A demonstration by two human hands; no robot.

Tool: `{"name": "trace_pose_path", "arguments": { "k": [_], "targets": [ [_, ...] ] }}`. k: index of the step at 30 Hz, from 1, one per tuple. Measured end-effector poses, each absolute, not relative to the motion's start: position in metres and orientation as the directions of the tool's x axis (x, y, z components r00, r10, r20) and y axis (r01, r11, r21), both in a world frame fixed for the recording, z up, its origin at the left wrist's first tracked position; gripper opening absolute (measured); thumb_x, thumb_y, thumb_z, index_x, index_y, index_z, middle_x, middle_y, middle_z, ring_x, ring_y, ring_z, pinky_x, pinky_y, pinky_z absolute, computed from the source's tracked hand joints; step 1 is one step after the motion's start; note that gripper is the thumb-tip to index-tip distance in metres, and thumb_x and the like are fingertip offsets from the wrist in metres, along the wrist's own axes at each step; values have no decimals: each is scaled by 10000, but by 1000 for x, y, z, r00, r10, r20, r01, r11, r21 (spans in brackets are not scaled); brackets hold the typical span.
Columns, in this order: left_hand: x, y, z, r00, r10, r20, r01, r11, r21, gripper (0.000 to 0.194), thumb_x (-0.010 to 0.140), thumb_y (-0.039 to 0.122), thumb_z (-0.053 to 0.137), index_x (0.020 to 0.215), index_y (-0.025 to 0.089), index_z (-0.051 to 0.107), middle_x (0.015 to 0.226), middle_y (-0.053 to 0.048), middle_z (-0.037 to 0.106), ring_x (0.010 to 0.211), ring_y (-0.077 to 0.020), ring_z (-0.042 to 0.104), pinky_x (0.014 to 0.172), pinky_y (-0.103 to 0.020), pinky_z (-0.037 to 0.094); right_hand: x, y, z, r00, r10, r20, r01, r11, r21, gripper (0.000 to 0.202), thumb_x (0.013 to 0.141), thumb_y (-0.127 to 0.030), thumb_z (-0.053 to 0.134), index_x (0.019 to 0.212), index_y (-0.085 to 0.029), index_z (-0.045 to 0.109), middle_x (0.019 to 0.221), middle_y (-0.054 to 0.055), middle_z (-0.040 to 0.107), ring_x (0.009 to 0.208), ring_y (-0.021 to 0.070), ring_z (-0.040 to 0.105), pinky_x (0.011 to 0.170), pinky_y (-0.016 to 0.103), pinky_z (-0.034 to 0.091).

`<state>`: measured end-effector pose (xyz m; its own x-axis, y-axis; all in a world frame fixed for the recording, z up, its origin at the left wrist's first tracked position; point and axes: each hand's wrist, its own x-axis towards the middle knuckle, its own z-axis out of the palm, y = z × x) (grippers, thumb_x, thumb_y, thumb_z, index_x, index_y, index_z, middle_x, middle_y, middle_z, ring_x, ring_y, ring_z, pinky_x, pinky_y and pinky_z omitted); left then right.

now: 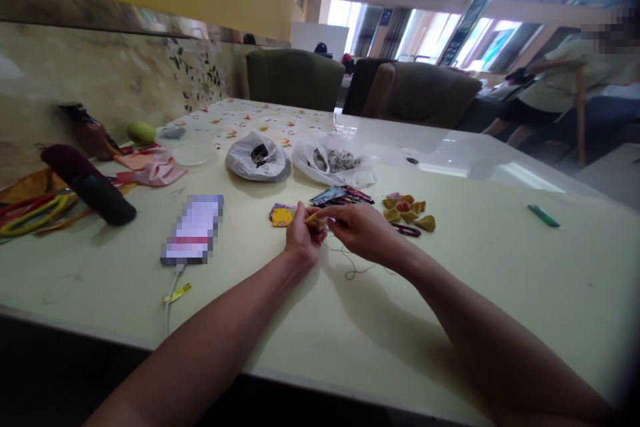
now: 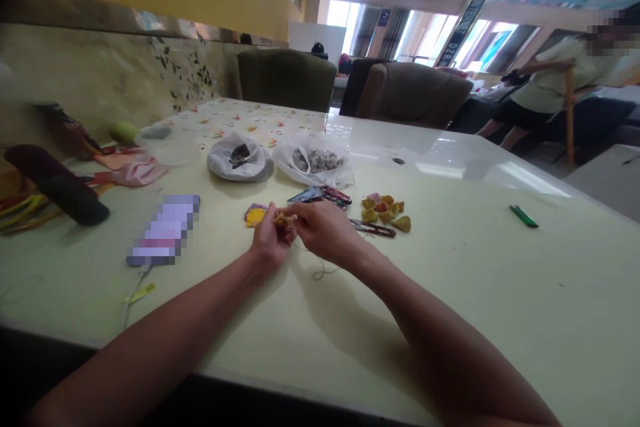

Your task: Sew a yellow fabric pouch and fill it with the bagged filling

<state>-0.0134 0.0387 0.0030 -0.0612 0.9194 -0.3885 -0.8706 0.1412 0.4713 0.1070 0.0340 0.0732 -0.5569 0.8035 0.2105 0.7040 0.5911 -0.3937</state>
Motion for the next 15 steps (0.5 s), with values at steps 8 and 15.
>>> {"name": "trace_pose_path", "arguments": {
  "k": [8, 15],
  "targets": [
    [-13, 39, 2, -61, 920, -388, -859, 149, 490, 421, 1028, 432, 456, 726, 152, 546, 529, 10, 511, 387, -61, 402, 380, -163, 266, 110, 31, 80, -583, 794, 173, 723, 604, -335, 388, 891, -126, 547, 1191, -237, 765, 992, 63, 798, 807, 200, 706, 700, 280, 448],
    [-13, 38, 3, -49, 919, -392, -862, 159, 482, 440, 1032, 446, 435, 717, 156, 536, 514, 12, 495, 376, -64, 388, 374, -169, 257, 111, 26, 90, -582, 805, 115, 748, 586, -311, 372, 880, -113, 541, 1116, -249, 795, 948, 54, 798, 798, 200, 700, 678, 275, 441]
  ]
}}
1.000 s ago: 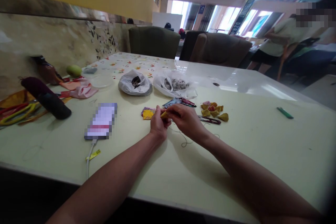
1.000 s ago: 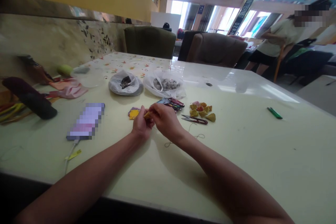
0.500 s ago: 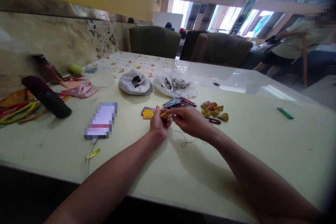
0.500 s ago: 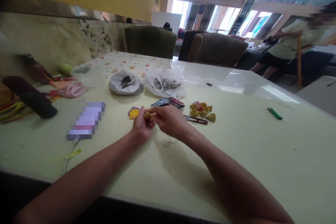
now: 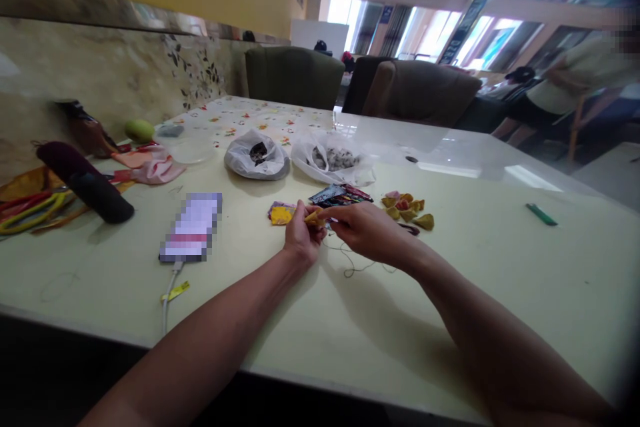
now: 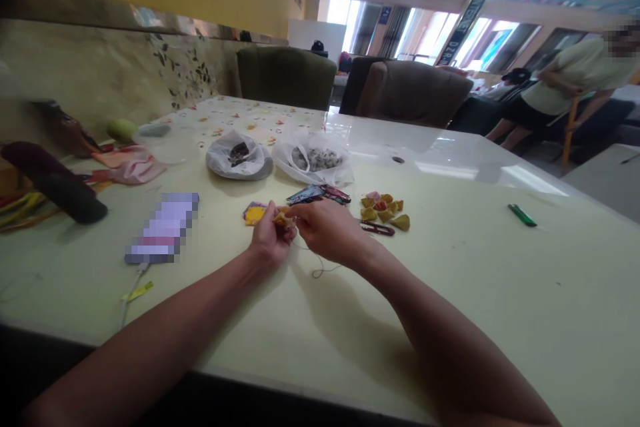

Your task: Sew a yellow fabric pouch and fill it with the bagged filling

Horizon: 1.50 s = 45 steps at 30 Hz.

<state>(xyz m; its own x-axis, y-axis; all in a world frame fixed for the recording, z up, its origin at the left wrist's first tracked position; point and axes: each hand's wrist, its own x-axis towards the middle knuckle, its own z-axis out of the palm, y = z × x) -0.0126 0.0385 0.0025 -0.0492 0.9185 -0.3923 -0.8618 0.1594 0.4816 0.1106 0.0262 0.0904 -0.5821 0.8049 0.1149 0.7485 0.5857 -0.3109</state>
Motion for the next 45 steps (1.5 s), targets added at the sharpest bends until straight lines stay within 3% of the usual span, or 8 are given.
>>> {"name": "trace_pose_path", "arguments": {
  "k": [4, 10, 17, 25, 28, 31, 38, 45],
  "targets": [
    [-13, 37, 3, -40, 924, -380, -845, 172, 506, 456, 1041, 435, 413, 719, 145, 555, 518, 6, 502, 388, -67, 419, 383, -169, 281, 108, 30, 83, -592, 804, 50, 769, 583, -263, 380, 866, -103, 558, 1112, -266, 797, 963, 59, 798, 804, 211, 701, 640, 271, 414],
    [-12, 37, 3, -39, 924, -382, -852, 168, 495, 454, 1027, 466, 438, 710, 156, 535, 545, -14, 540, 385, -66, 387, 373, -170, 253, 117, 27, 95, -586, 789, 184, 699, 607, -377, 382, 891, -121, 525, 1119, -257, 800, 966, 40, 800, 832, 198, 709, 722, 270, 467],
    [-13, 36, 1, -34, 928, -372, -843, 173, 510, 457, 1046, 405, 406, 714, 137, 570, 550, -7, 534, 417, -76, 471, 385, -172, 291, 105, 34, 75, -630, 777, 4, 747, 607, -270, 386, 883, -100, 545, 1130, -263, 793, 990, 61, 795, 818, 206, 698, 640, 261, 396],
    [-12, 37, 6, -20, 926, -376, -852, 181, 492, 445, 1052, 405, 371, 724, 154, 537, 569, -24, 558, 396, -75, 419, 374, -174, 253, 121, 37, 94, -540, 810, 229, 681, 580, -447, 277, 888, -139, 567, 998, -211, 811, 887, 39, 785, 747, 164, 671, 695, 270, 444],
    [-17, 39, 8, -71, 927, -367, -854, 134, 503, 456, 1061, 382, 331, 723, 151, 530, 568, -25, 555, 394, -74, 414, 371, -170, 238, 126, 50, 87, -504, 837, 212, 747, 546, -380, 181, 869, -168, 615, 826, -192, 789, 769, 35, 746, 679, 151, 626, 639, 269, 405],
    [-21, 41, 10, -95, 925, -369, -857, 113, 504, 467, 1064, 383, 316, 708, 152, 512, 551, -17, 536, 378, -66, 380, 365, -165, 218, 125, 62, 70, -580, 813, 53, 781, 574, -247, 168, 854, -145, 634, 758, -192, 764, 785, 49, 743, 733, 167, 637, 644, 267, 397],
    [-22, 42, 10, -94, 929, -357, -851, 111, 513, 479, 1068, 385, 292, 717, 150, 518, 552, -16, 533, 382, -72, 394, 368, -166, 229, 103, 61, 30, -596, 793, -127, 793, 606, 67, 222, 914, -116, 521, 997, -130, 726, 1058, 161, 744, 933, 266, 691, 674, 292, 449],
    [-20, 42, 5, -96, 929, -357, -847, 112, 519, 458, 1065, 390, 308, 739, 152, 525, 563, -17, 549, 389, -77, 416, 375, -173, 237, 112, 74, 38, -558, 827, -67, 827, 561, 28, 209, 878, -131, 532, 940, -143, 732, 1003, 126, 759, 890, 231, 686, 671, 271, 410]
  ]
}}
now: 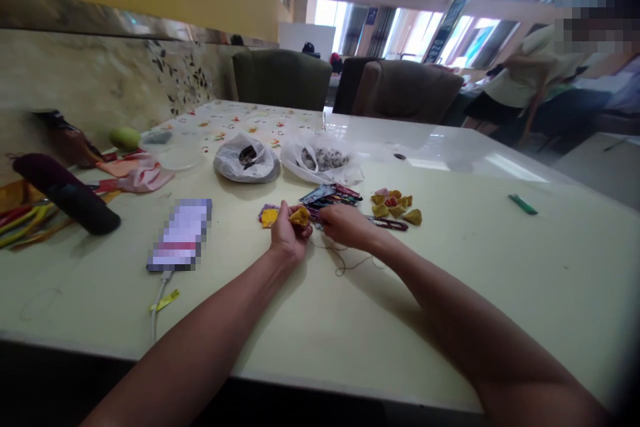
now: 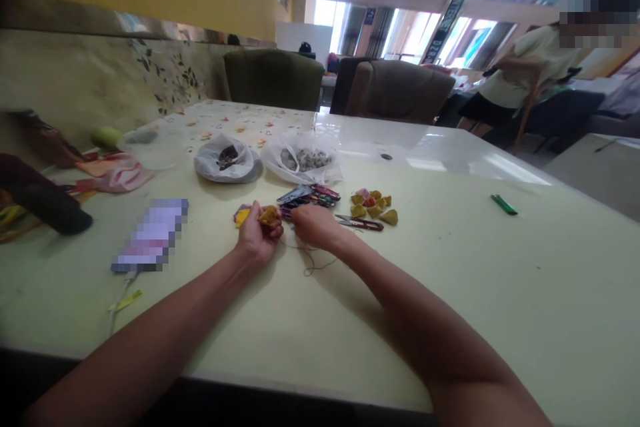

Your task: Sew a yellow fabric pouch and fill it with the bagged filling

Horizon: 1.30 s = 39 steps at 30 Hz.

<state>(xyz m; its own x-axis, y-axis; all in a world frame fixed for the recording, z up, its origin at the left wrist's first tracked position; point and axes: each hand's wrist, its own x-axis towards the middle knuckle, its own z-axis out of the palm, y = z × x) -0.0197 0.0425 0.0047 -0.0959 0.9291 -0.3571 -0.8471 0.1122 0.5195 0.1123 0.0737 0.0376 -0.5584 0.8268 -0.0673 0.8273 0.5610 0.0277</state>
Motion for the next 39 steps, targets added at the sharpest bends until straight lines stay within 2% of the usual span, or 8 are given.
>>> {"name": "trace_pose_path", "arguments": {
  "k": [5, 8, 15, 21, 26, 29, 34, 39],
  "targets": [
    [-17, 42, 3, -77, 921, -383, -853, 138, 504, 431, 1059, 398, 344, 756, 151, 526, 573, -14, 556, 404, -76, 434, 382, -170, 230, 140, 131, 59, -281, 928, 245, 932, 325, -161, 201, 847, -154, 566, 895, -152, 761, 908, 75, 768, 842, 188, 666, 726, 249, 420],
    [-16, 42, 2, -64, 921, -383, -853, 149, 501, 450, 1048, 447, 366, 746, 153, 522, 569, -16, 555, 406, -79, 430, 380, -170, 228, 147, 180, 59, -178, 938, 299, 952, 240, -189, 253, 837, -129, 550, 932, -125, 784, 946, 102, 776, 896, 204, 676, 780, 251, 441],
    [-16, 41, -1, -60, 929, -364, -856, 139, 497, 458, 1041, 452, 387, 741, 144, 546, 594, -25, 562, 421, -77, 427, 374, -172, 235, 150, 265, 35, -16, 952, 305, 968, 92, -234, 338, 809, -97, 530, 1009, -73, 802, 990, 164, 776, 934, 252, 701, 843, 292, 490],
    [-15, 39, 0, -32, 921, -388, -855, 176, 488, 458, 1049, 420, 370, 730, 143, 545, 596, -27, 560, 428, -72, 430, 377, -171, 236, 150, 294, 13, 13, 949, 315, 964, 72, -255, 437, 804, -124, 603, 1218, -111, 743, 1222, 166, 730, 1115, 265, 673, 943, 296, 481],
    [-14, 39, 0, -30, 917, -397, -854, 182, 486, 478, 1052, 421, 352, 716, 139, 541, 605, -34, 561, 437, -71, 430, 378, -170, 228, 150, 302, 8, 33, 950, 310, 963, 53, -264, 319, 798, -86, 575, 1021, -107, 802, 1080, 180, 767, 1042, 278, 699, 897, 302, 487],
    [-14, 39, 0, -32, 919, -392, -848, 183, 497, 472, 1050, 423, 354, 718, 143, 540, 606, -32, 559, 432, -73, 423, 379, -171, 233, 154, 301, 10, 55, 941, 334, 959, 43, -279, 325, 810, -86, 543, 1012, -95, 797, 1072, 179, 766, 1037, 269, 697, 892, 291, 480],
    [-14, 40, 0, -29, 919, -393, -842, 189, 505, 470, 1051, 422, 352, 725, 141, 541, 608, -28, 551, 414, -68, 402, 375, -170, 234, 162, 298, 9, 84, 941, 328, 945, 30, -327, 331, 818, -92, 518, 1016, -86, 783, 939, 142, 776, 904, 233, 710, 816, 273, 503],
    [-14, 39, -2, -21, 921, -390, -842, 194, 503, 467, 1040, 445, 389, 728, 138, 554, 616, -34, 559, 423, -70, 411, 377, -167, 243, 158, 299, 2, 57, 943, 327, 934, 65, -350, 394, 789, -105, 590, 1145, -112, 759, 1152, 152, 752, 1072, 251, 680, 930, 286, 482]
  ]
}}
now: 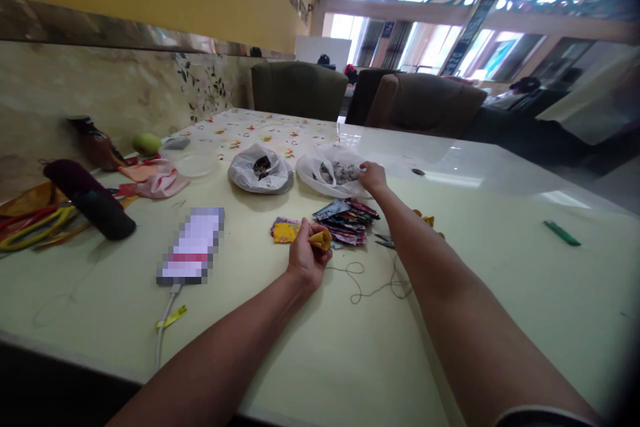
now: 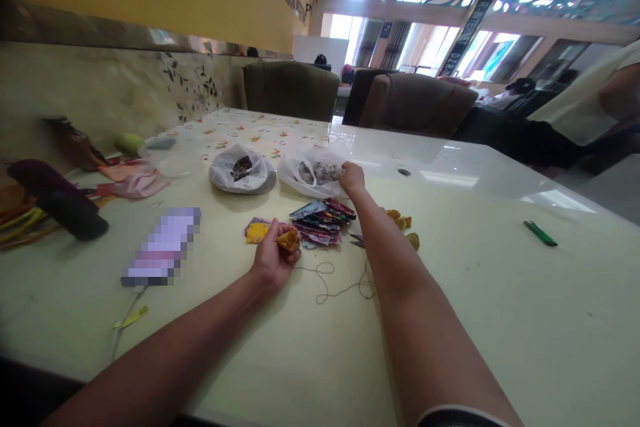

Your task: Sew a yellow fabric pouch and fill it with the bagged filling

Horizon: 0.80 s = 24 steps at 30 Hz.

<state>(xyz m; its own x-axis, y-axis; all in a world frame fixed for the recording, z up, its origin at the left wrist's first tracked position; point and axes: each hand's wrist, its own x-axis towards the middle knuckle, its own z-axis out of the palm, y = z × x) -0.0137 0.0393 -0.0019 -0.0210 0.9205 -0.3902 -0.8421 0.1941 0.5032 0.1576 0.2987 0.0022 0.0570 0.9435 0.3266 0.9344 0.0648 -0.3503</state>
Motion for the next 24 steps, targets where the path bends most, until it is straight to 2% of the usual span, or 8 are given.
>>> {"name": "trace_pose_path", "arguments": {
  "k": [5, 9, 12, 15, 17, 19, 21, 24],
  "targets": [
    [-14, 40, -4, -16, 925, -381, -841, 193, 505, 481, 1003, 508, 472, 715, 135, 567, 621, -40, 567, 428, -71, 414, 378, -173, 249, 147, 296, -2, 65, 947, 315, 909, 74, -410, 327, 793, -127, 593, 1055, -122, 788, 1116, 176, 757, 1080, 277, 678, 931, 318, 471],
    [-14, 40, -3, -14, 920, -391, -843, 200, 499, 486, 1016, 496, 445, 710, 137, 560, 617, -40, 564, 432, -71, 418, 379, -172, 246, 148, 288, 7, 115, 923, 367, 857, 95, -506, 315, 824, -145, 536, 1013, -107, 786, 1099, 183, 759, 1079, 285, 673, 946, 339, 473],
    [-14, 40, -1, -9, 920, -391, -851, 198, 487, 476, 1031, 471, 414, 719, 140, 556, 617, -37, 563, 433, -73, 425, 379, -170, 244, 151, 274, 19, 126, 912, 390, 789, 146, -597, 309, 833, -175, 523, 1008, -93, 763, 993, 160, 769, 906, 241, 698, 798, 304, 518],
    [-14, 40, 0, -13, 921, -389, -863, 186, 469, 461, 1035, 460, 408, 726, 146, 546, 609, -35, 561, 437, -77, 439, 377, -166, 246, 152, 248, 33, 119, 913, 389, 715, 193, -672, 284, 836, -207, 522, 1015, -103, 716, 860, 99, 748, 650, 160, 644, 583, 255, 487],
    [-14, 41, 0, -7, 921, -390, -866, 190, 462, 461, 1042, 453, 385, 735, 147, 543, 603, -35, 562, 425, -73, 427, 376, -162, 247, 151, 220, 41, 97, 920, 380, 594, 253, -764, 225, 824, -222, 548, 986, -133, 675, 789, 45, 712, 543, 113, 571, 484, 226, 423],
    [-15, 41, 0, 2, 921, -389, -863, 199, 464, 468, 1048, 448, 360, 741, 146, 542, 601, -36, 562, 417, -68, 418, 378, -157, 249, 149, 187, 47, 43, 933, 358, 314, 328, -891, 144, 777, -227, 619, 907, -166, 630, 721, 2, 665, 487, 88, 511, 423, 209, 351],
    [-15, 41, 0, 9, 922, -387, -859, 206, 470, 467, 1045, 456, 368, 743, 145, 544, 603, -36, 560, 422, -69, 425, 379, -156, 254, 147, 151, 51, -42, 943, 329, 94, 331, -939, 144, 734, -241, 690, 843, -184, 614, 681, -14, 643, 473, 80, 494, 404, 201, 312],
    [-14, 40, 0, 25, 925, -378, -854, 217, 474, 460, 1039, 462, 385, 741, 148, 539, 607, -36, 560, 428, -73, 432, 380, -158, 260, 143, 101, 50, -155, 947, 283, 10, 288, -958, 155, 725, -275, 750, 824, -187, 669, 622, -34, 603, 465, 68, 453, 421, 208, 319]
  ]
}}
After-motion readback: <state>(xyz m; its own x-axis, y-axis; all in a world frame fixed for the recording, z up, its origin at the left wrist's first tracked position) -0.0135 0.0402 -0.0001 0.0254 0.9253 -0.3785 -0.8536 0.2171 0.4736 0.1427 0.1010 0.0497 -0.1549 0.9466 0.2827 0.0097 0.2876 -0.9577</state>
